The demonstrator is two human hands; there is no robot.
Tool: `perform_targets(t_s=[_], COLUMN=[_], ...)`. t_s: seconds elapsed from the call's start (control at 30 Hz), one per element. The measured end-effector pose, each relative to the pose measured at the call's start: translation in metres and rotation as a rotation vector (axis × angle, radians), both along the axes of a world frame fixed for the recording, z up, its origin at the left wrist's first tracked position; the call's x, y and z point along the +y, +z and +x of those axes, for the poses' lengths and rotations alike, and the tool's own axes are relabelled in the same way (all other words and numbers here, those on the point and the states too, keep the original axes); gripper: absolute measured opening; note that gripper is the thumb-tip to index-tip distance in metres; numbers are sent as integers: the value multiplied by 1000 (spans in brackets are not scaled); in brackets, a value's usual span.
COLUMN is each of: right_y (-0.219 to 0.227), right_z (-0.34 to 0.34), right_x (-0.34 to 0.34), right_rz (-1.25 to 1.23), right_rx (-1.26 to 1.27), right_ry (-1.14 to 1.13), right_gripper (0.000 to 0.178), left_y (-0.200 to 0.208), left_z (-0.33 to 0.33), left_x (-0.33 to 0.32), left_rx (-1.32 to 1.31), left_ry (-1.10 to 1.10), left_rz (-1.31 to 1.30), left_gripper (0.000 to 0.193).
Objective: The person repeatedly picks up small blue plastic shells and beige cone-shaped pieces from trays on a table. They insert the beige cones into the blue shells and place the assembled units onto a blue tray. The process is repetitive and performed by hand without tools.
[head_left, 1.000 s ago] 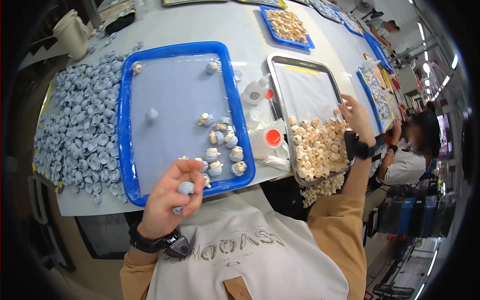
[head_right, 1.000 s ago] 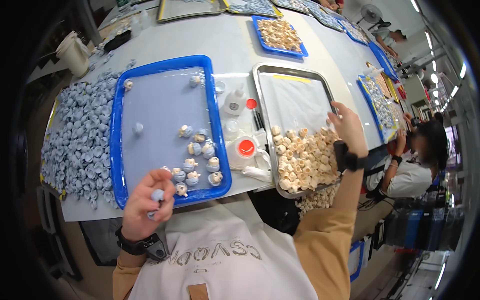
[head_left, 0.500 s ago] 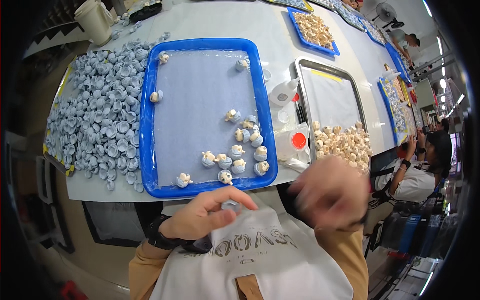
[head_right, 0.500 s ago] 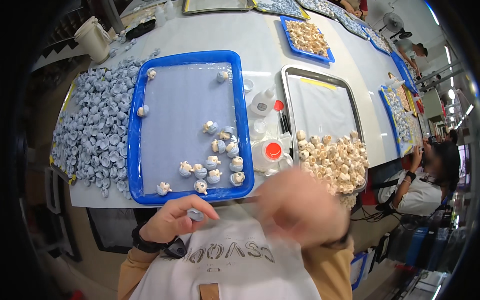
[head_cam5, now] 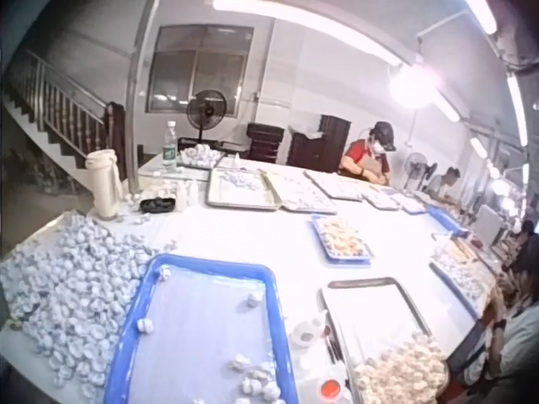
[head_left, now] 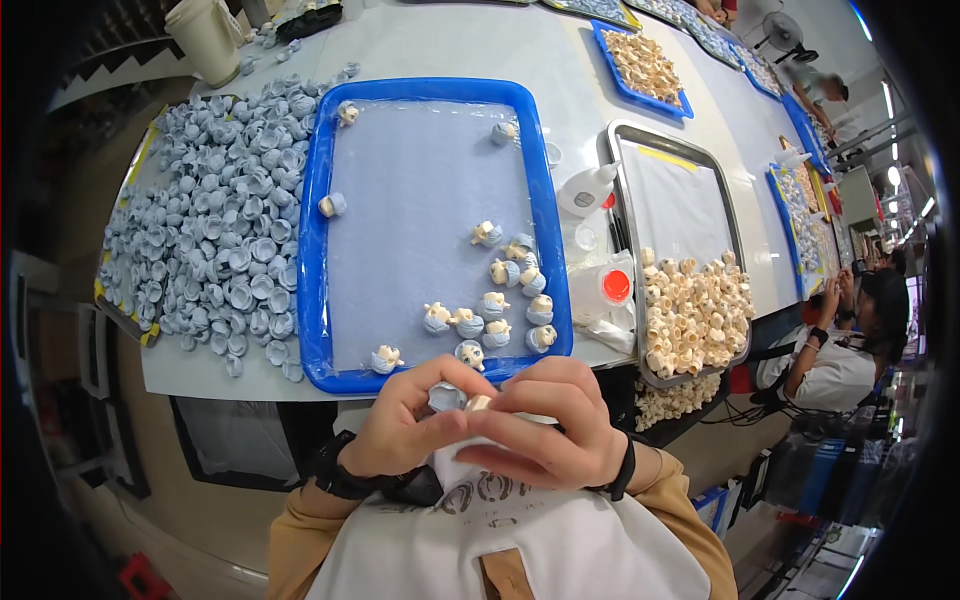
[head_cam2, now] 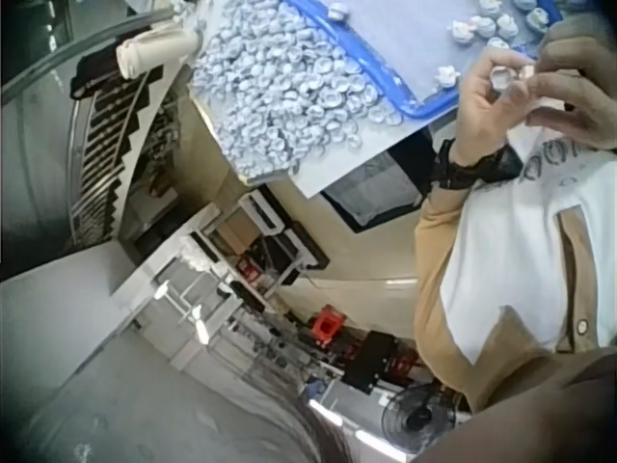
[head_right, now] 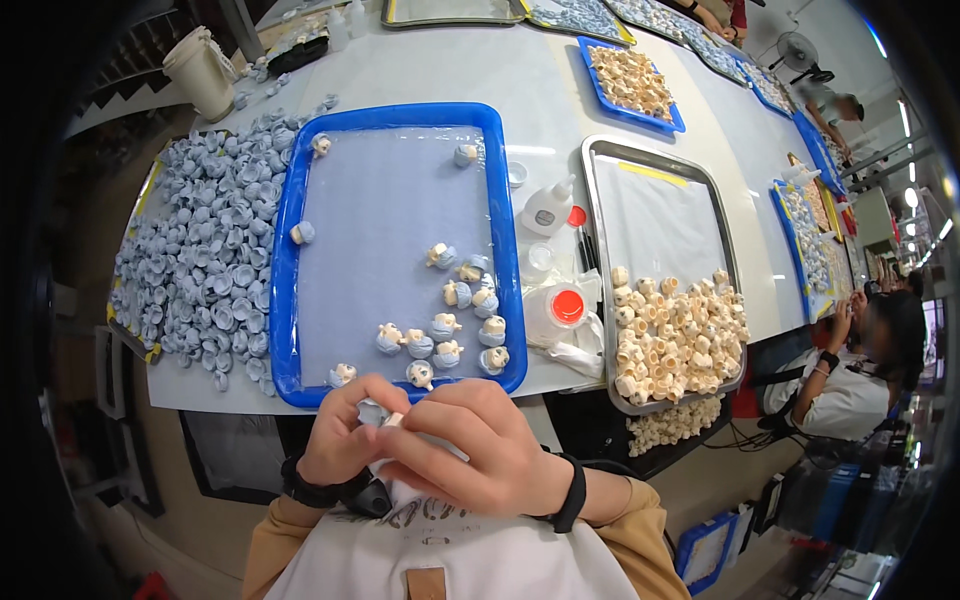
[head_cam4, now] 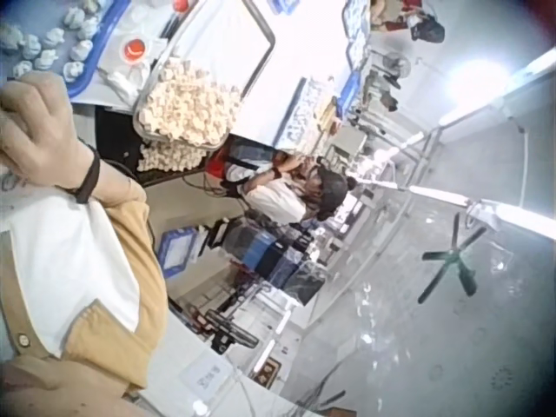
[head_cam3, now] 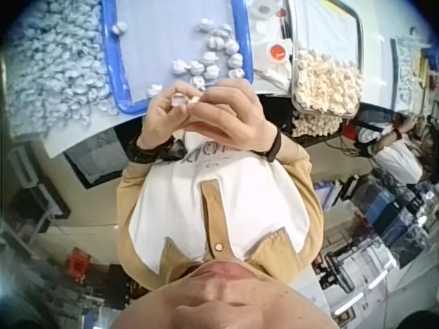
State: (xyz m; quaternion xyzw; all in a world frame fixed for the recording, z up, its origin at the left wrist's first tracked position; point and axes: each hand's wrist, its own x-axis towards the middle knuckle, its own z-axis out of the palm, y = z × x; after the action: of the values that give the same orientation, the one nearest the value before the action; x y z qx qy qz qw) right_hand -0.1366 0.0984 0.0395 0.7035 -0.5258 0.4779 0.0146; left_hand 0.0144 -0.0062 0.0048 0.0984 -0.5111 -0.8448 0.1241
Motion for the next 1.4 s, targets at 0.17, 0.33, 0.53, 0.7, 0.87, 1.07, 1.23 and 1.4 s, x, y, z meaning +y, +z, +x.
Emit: perform_targets(t_s=[0.17,0.33,0.53,0.7,0.87,1.07,1.23,1.4], right_y=[-1,18,-1,-6,-8,-7,-7,-8], right_z=[-11,-60,-99,-98,-100,-101,-101,-102], right_x=[0,20,26,25,22,23,24,24], right_rz=[-13,69,263,257,243,225,232,221], right_rx=[83,-37,-6,11,94,92,65,109], right_ry=[-22,-467,-535,-519,-477,-477,-479,-461], right_gripper=[30,33,24,22,22,23,23,22], left_y=[-5,10,6,5,3,2,2,0], left_z=[3,-5,-6,-5,-5,-7,-7,-7], left_x=[-3,-2,1,1,2,4,3,3], left_rx=[-73,-47,-29,-13,-16,-35,-38,-31], left_ry=[-66,-65,-116,-115,-109,-67,-78,-76], left_rz=[158,208,152,118,123,102,117,107], left_gripper=[46,45,38,37,40,42,39,39])
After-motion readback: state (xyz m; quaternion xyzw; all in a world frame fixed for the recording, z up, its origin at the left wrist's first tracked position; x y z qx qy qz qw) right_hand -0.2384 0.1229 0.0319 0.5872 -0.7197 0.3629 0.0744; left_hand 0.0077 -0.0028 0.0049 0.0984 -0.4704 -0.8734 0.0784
